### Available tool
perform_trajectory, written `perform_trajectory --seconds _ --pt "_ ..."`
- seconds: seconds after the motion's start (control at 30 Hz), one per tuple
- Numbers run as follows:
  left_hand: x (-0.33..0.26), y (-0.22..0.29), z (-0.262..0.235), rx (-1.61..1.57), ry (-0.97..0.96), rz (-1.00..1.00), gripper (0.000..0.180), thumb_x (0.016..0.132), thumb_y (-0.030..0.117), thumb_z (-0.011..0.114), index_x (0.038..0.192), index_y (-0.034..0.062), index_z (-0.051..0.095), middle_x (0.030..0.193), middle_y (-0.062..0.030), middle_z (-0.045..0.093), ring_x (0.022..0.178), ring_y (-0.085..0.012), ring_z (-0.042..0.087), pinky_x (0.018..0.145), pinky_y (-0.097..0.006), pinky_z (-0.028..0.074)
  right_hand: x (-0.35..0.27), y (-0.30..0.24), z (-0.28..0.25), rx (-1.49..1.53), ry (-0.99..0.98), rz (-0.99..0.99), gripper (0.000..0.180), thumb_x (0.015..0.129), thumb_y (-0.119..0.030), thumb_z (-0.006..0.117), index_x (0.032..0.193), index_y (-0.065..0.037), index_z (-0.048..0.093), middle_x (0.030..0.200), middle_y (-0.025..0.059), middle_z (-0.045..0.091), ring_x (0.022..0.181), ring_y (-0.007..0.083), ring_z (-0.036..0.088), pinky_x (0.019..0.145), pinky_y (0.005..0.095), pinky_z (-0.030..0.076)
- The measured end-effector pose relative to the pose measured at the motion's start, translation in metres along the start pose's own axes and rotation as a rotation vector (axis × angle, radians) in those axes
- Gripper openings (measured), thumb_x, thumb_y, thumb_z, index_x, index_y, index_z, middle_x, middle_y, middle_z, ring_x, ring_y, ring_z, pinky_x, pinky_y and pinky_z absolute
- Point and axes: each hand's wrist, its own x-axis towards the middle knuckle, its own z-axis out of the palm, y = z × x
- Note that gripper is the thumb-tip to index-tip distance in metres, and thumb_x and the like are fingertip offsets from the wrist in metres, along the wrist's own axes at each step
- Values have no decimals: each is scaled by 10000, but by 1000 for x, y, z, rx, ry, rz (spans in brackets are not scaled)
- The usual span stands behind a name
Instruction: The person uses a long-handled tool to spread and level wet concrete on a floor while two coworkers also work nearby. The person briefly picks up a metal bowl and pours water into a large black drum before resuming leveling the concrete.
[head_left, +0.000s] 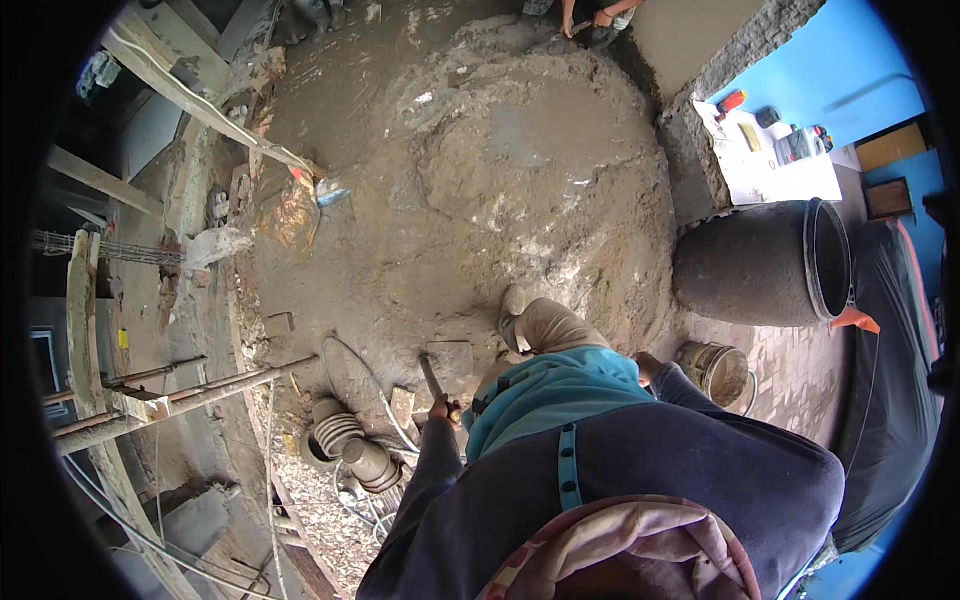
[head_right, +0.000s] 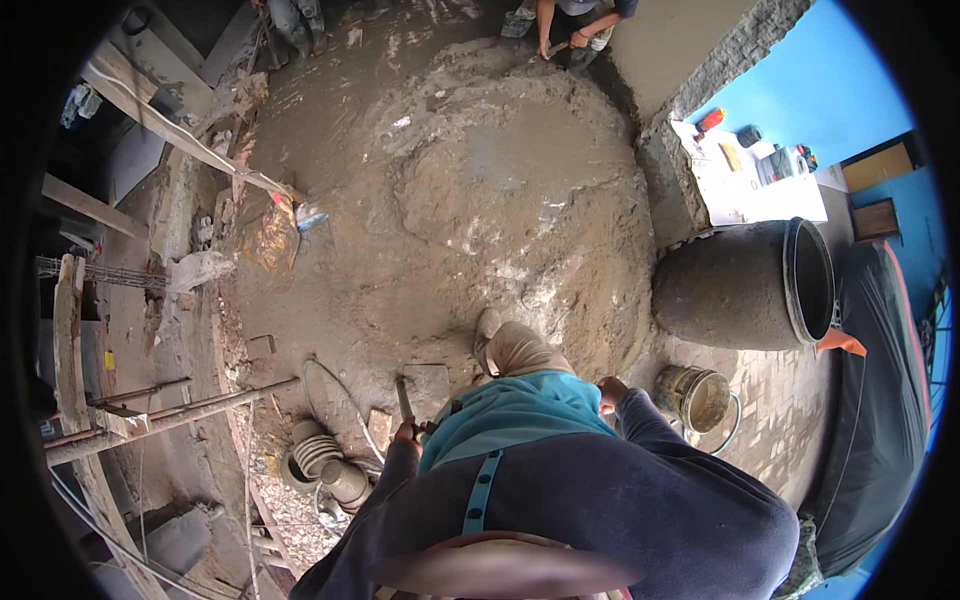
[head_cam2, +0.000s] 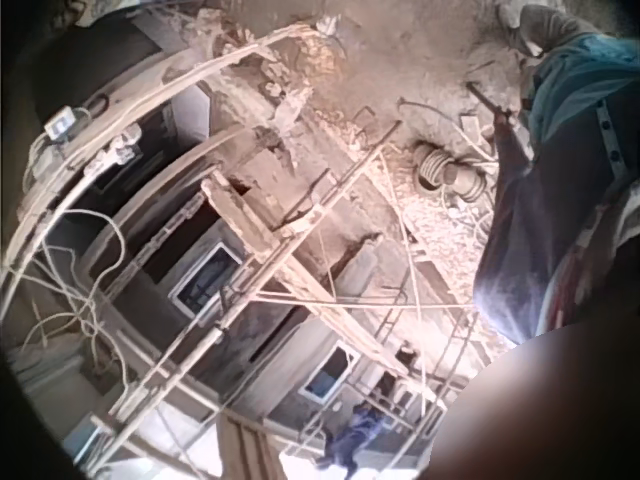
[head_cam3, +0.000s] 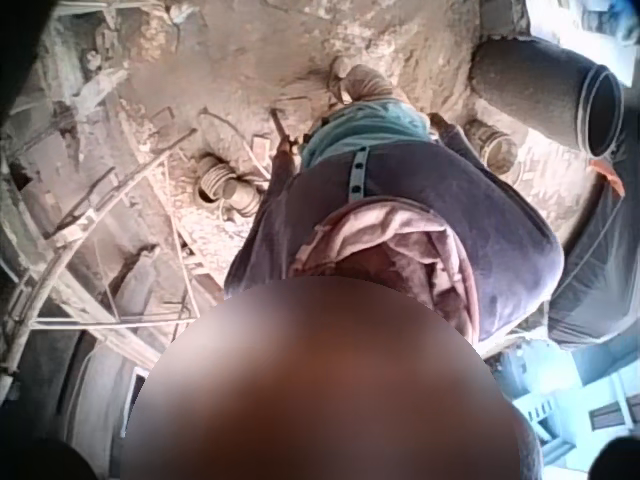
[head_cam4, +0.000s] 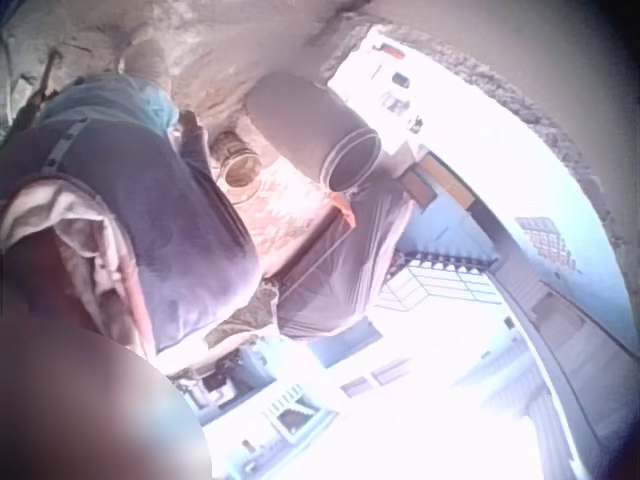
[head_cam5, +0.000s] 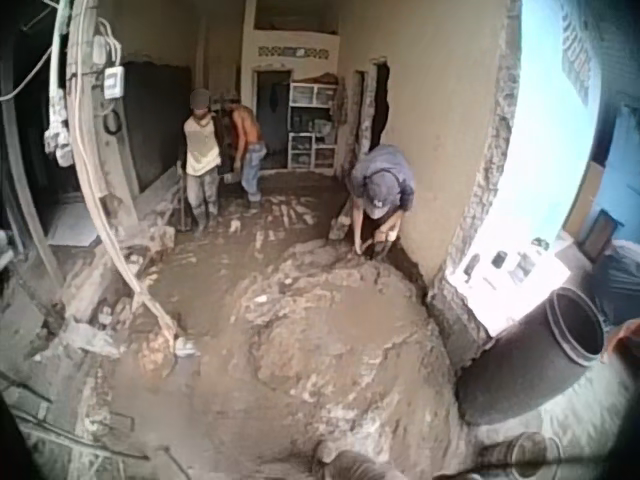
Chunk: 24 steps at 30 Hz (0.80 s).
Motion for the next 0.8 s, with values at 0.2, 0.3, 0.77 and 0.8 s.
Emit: perform_trajectory --seconds 0.2,0.3,0.77,0.8 --pt "-5 11 12 -23 52 -127 215 956 295 704 921 158 543 678 -46 550 527 -218 542 447 -358 478 42 -96 -57 39 186 -160 239 1014 -264 583 1080 -42 645 874 134 707 620 214 662 520 373 525" --pt "-13 37 19 -61 -48 -69 186 963 260 662 998 166 506 651 -40 537 511 -207 527 432 -369 463 53 -161 -89 232 43 -104 178 1037 -240 559 1129 -87 553 795 92 626 573 167 596 475 331 475" --pt "-19 206 165 -368 -248 19 237 1020 284 536 839 136 577 674 -11 620 615 -194 632 560 -350 538 42 -454 -43 -698 134 -511 464 992 -400 522 1302 -59 583 1244 236 667 1210 420 601 1028 498 459" --pt "-11 212 188 -367 -177 48 227 1016 284 536 841 144 572 670 -6 616 604 -187 626 554 -344 528 48 -483 -17 -703 91 -586 463 997 -410 510 1293 -62 586 1256 228 662 1192 421 612 1022 503 467"
